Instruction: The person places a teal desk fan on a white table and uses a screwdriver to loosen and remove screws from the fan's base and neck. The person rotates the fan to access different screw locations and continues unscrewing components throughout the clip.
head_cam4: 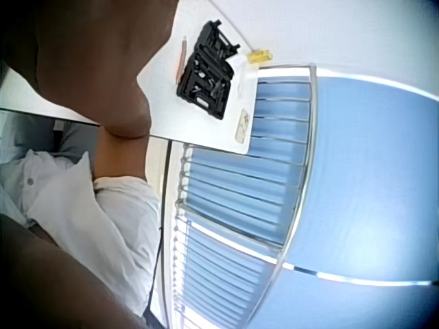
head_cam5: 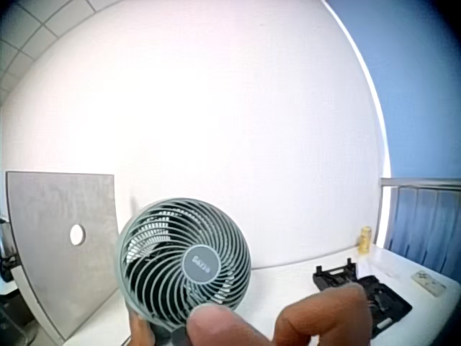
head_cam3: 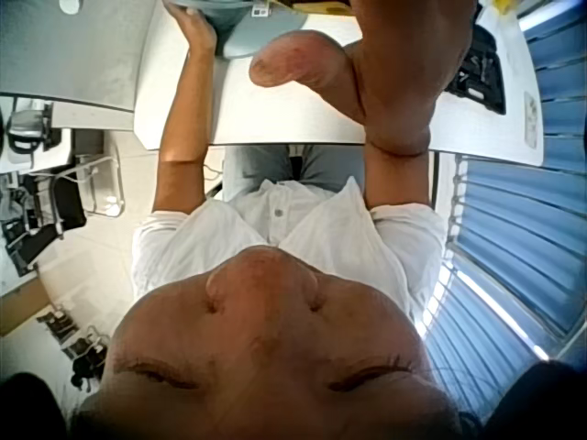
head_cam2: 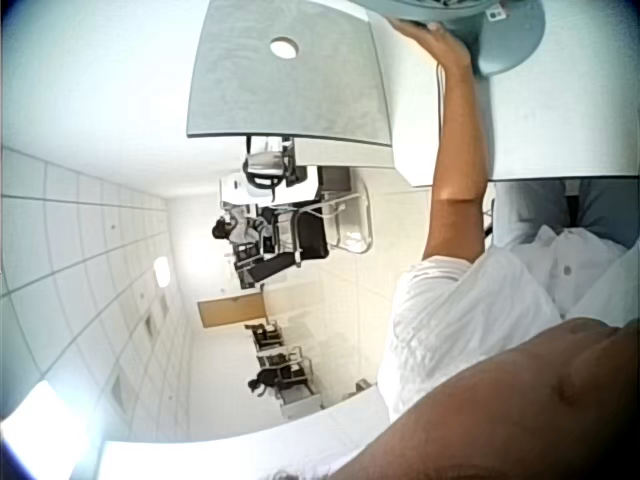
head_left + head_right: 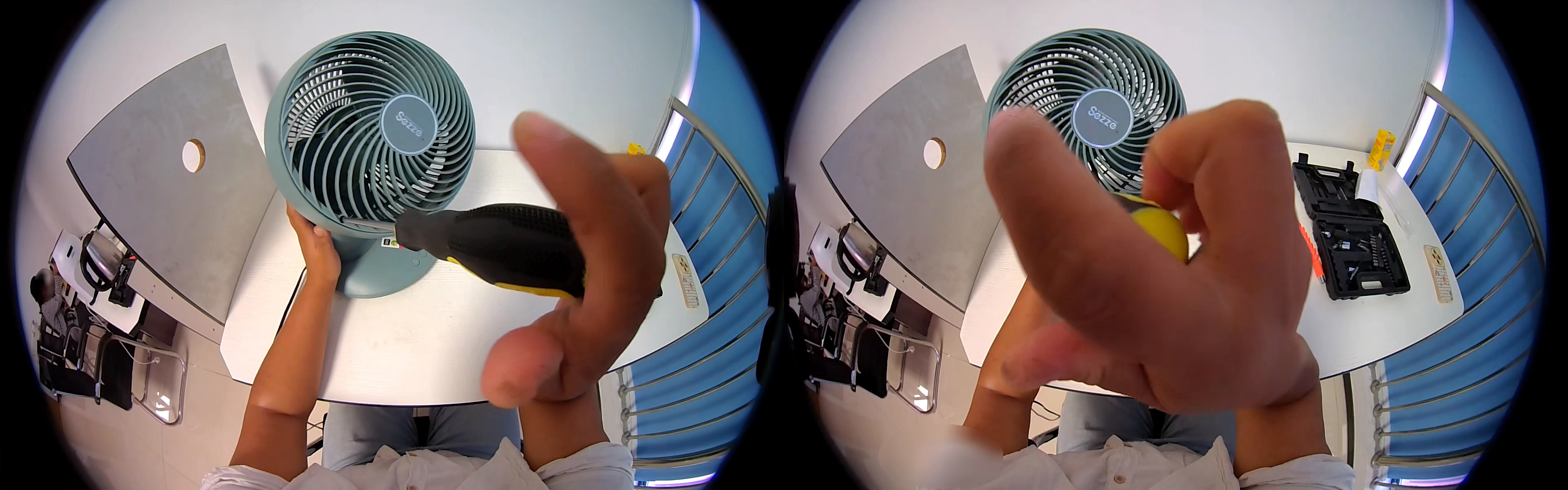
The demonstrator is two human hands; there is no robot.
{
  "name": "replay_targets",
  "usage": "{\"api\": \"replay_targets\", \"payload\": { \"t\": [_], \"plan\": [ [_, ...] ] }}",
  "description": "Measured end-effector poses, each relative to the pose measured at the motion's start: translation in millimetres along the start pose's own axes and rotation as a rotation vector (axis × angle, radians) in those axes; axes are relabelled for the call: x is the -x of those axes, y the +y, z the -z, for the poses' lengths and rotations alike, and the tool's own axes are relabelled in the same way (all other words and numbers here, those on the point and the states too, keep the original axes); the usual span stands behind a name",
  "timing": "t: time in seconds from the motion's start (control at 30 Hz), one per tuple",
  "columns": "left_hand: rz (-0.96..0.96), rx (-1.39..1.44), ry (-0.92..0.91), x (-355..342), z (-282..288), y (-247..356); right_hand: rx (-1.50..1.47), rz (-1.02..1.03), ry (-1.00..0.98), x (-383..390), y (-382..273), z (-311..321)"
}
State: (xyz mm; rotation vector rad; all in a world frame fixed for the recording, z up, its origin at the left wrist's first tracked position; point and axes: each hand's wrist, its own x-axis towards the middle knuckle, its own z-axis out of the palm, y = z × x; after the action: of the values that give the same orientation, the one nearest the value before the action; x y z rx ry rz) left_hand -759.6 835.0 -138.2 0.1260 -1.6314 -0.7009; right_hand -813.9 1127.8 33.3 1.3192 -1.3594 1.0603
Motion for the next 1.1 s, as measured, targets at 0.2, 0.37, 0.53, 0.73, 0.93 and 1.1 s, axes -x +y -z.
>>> {"api": "replay_targets", "payload": {
  "t": [0.2, 0.37, 0.53, 0.73, 0.93, 1.1],
  "plan": [
    [0.003, 0.002, 0.007, 2, 2, -7, -0.277, -0.15, 0.053, 4, -9, -7],
    [0.014, -0.002, 0.013, 1, -1, -6, -0.326, 0.116, -0.131, -11, 1, 8],
    [0.022, -0.003, 0.003, 1, -2, 0, -0.783, 0.128, -0.174, -9, 12, -12],
    [0.049, -0.012, 0.018, 3, 4, -1, -0.36, 0.091, -0.048, -5, -9, -11],
    [0.052, -0.018, 0.016, 4, 7, -9, -0.208, 0.033, -0.121, 0, -12, 5],
    [0.035, -0.016, 0.023, -1, -1, -1, -0.316, 0.068, -0.054, -1, -5, 9]
  ]
}}
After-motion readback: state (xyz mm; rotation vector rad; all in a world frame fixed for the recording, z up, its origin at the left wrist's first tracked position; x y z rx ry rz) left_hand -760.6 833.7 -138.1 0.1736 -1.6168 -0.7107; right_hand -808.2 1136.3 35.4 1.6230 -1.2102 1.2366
